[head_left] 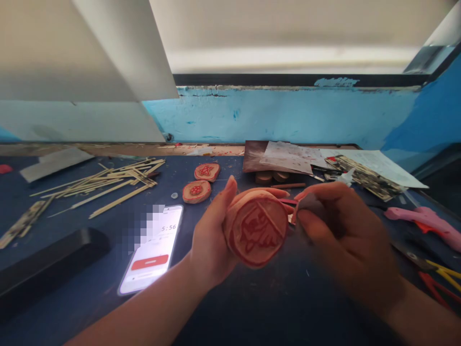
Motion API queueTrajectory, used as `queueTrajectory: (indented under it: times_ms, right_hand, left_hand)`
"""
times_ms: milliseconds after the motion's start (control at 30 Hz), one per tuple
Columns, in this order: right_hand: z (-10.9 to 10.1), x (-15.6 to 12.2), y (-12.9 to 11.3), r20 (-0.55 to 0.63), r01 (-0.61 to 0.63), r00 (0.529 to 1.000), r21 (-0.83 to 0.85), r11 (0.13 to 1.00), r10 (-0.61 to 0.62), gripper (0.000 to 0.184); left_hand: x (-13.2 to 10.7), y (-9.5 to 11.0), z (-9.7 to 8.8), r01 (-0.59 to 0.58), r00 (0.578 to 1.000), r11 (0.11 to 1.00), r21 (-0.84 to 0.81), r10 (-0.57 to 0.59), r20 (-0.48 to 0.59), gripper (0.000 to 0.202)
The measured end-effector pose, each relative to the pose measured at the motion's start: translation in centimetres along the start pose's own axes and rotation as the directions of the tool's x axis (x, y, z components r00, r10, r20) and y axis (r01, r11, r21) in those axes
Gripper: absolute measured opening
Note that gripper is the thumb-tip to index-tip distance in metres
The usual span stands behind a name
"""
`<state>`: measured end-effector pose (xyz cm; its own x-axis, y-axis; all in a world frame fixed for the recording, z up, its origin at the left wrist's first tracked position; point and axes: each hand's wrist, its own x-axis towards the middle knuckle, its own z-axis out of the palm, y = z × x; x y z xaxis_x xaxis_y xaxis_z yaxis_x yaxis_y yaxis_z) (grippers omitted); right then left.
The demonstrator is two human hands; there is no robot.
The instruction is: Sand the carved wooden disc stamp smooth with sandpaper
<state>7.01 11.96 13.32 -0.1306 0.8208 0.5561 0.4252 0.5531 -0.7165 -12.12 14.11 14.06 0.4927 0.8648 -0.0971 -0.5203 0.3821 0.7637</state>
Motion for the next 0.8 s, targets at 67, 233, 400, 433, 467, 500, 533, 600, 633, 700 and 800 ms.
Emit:
queueTrajectory:
  times_ms: [67,233,400,433,467,500,533,600,633,700,800]
  right_hand:
    - [0.1,-0.2,0.0,0.069,0.053,0.996,-0.025,0.998,-0.051,0.017]
    - [0.6,-0.6,0.5,0.187,0.080,0.980,-0.040,0.996,-0.071,0.021]
    - [0.8,-0.3,0.6,0.228,0.147,0.964,-0.037,0.988,-0.135,0.019]
    - [0.8,-0.3,0.5,0.233,0.169,0.960,-0.035,0.985,-0.156,0.018]
    - [0.8,-0.3,0.5,0.234,0.185,0.957,-0.033,0.982,-0.173,0.018]
    - [0.7,-0.3,0.5,0.232,0.193,0.956,-0.035,0.980,-0.180,0.018]
    - [0.7,-0.3,0.4,0.225,0.198,0.957,-0.035,0.980,-0.186,0.018]
    - [0.7,-0.3,0.4,0.226,0.204,0.955,-0.021,0.979,-0.195,0.020]
    - [0.8,-0.3,0.4,0.229,0.205,0.953,-0.009,0.979,-0.197,0.020]
    - [1.0,-0.5,0.4,0.241,0.209,0.948,0.015,0.978,-0.206,0.019]
    - [1.5,-0.9,0.3,0.236,0.184,0.953,0.045,0.982,-0.190,0.020]
  left_hand:
    - [0.1,0.1,0.0,0.038,0.997,0.999,-0.020,-0.040,-0.072,0.078]
    - [0.3,0.1,-0.3,0.094,0.984,0.993,-0.077,-0.105,-0.146,0.089]
    - [0.7,-0.1,-0.5,0.114,0.977,0.988,-0.105,-0.130,-0.168,0.088]
    - [0.7,-0.1,-0.5,0.114,0.979,0.988,-0.102,-0.129,-0.157,0.089]
    - [0.7,-0.1,-0.5,0.116,0.981,0.989,-0.096,-0.129,-0.145,0.090]
    - [0.6,-0.2,-0.4,0.119,0.983,0.989,-0.087,-0.130,-0.133,0.091]
    - [0.6,-0.2,-0.4,0.121,0.984,0.990,-0.074,-0.130,-0.124,0.092]
    - [0.4,-0.5,-0.3,0.121,0.984,0.992,-0.046,-0.126,-0.124,0.092]
    - [0.3,-0.7,-0.3,0.119,0.984,0.992,-0.029,-0.122,-0.128,0.092]
    - [0.2,-1.2,-0.3,0.111,0.983,0.994,-0.001,-0.110,-0.144,0.089]
    - [0.3,-1.9,-0.3,0.098,0.984,0.995,0.009,-0.095,-0.151,0.079]
